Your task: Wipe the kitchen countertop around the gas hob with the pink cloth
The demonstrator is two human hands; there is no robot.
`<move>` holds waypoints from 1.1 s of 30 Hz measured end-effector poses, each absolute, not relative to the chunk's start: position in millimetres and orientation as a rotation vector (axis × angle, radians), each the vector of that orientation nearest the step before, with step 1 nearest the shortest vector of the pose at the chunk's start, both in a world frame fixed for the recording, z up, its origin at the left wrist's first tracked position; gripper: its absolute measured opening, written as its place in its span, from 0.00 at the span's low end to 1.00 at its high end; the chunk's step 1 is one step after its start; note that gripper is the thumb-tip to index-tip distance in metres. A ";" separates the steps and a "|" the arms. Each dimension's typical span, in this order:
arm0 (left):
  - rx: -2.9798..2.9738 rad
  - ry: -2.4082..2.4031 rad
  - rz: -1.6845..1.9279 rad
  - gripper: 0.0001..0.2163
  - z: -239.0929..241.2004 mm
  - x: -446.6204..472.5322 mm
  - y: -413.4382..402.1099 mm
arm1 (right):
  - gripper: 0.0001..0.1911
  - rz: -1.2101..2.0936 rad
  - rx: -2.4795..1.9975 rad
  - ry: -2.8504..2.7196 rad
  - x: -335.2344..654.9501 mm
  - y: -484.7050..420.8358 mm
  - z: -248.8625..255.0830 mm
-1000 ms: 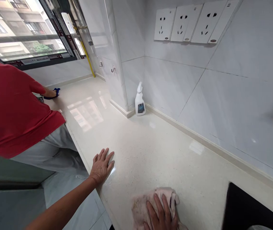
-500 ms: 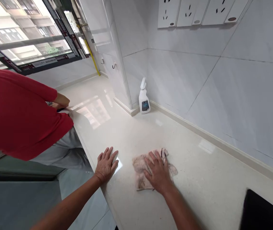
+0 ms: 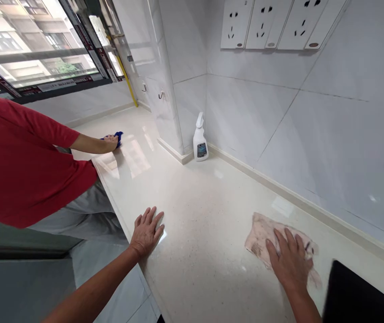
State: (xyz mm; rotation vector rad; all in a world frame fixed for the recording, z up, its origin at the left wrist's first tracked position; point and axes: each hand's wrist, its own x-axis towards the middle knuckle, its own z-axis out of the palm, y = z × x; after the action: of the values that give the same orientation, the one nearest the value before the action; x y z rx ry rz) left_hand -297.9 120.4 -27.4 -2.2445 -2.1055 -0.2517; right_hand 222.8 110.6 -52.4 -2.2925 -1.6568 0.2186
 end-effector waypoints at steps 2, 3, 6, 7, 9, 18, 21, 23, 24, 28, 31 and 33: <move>-2.243 -2.112 -0.252 0.23 -27.6 -298.0 121.0 | 0.39 0.186 -2.288 -1.580 227.8 75.7 -58.1; -2.244 -2.110 -0.258 0.23 -27.8 -298.2 121.3 | 0.39 0.168 -2.265 -1.554 226.9 58.5 -61.2; -2.244 -2.100 -0.283 0.22 -28.6 -299.2 122.3 | 0.39 0.121 -2.183 -1.520 215.2 14.0 -70.7; -2.244 -2.101 -0.283 0.22 -28.9 -299.5 122.6 | 0.40 0.111 -2.160 -1.517 210.2 3.2 -73.3; -2.248 -2.108 -0.267 0.23 -29.2 -299.8 123.1 | 0.41 0.101 -2.141 -1.517 200.7 -10.4 -76.1; -2.264 -2.121 -0.253 0.23 -27.3 -296.3 122.1 | 0.27 -0.113 -2.036 -1.764 142.9 56.9 -33.4; -2.260 -2.121 -0.244 0.23 -26.5 -295.5 121.6 | 0.25 -0.101 -1.901 -1.961 107.5 90.2 -18.6; -2.254 -2.122 -0.243 0.23 -26.2 -294.9 121.2 | 0.24 -0.084 -1.793 -2.079 82.3 103.6 -13.2; -2.252 -2.123 -0.243 0.23 -26.1 -294.6 120.9 | 0.24 -0.075 -1.734 -2.136 69.5 107.4 -11.5; -2.253 -2.128 -0.251 0.23 -26.1 -294.6 120.1 | 0.24 -0.037 -1.506 -2.328 19.8 105.7 -8.9; -2.247 -2.129 -0.248 0.22 -26.3 -295.9 119.8 | 0.23 -0.008 -1.379 -2.413 -10.5 88.7 -9.5; -2.248 -2.123 -0.241 0.22 -26.3 -296.9 120.0 | 0.23 0.005 -1.316 -2.446 -22.7 71.6 -10.7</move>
State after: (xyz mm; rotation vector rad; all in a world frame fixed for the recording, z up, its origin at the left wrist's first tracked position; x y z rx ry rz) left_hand -296.9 120.0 -26.3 -2.2485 -2.1230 -0.2410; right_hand -22.7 71.6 -10.7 -1.3161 -2.4456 0.0046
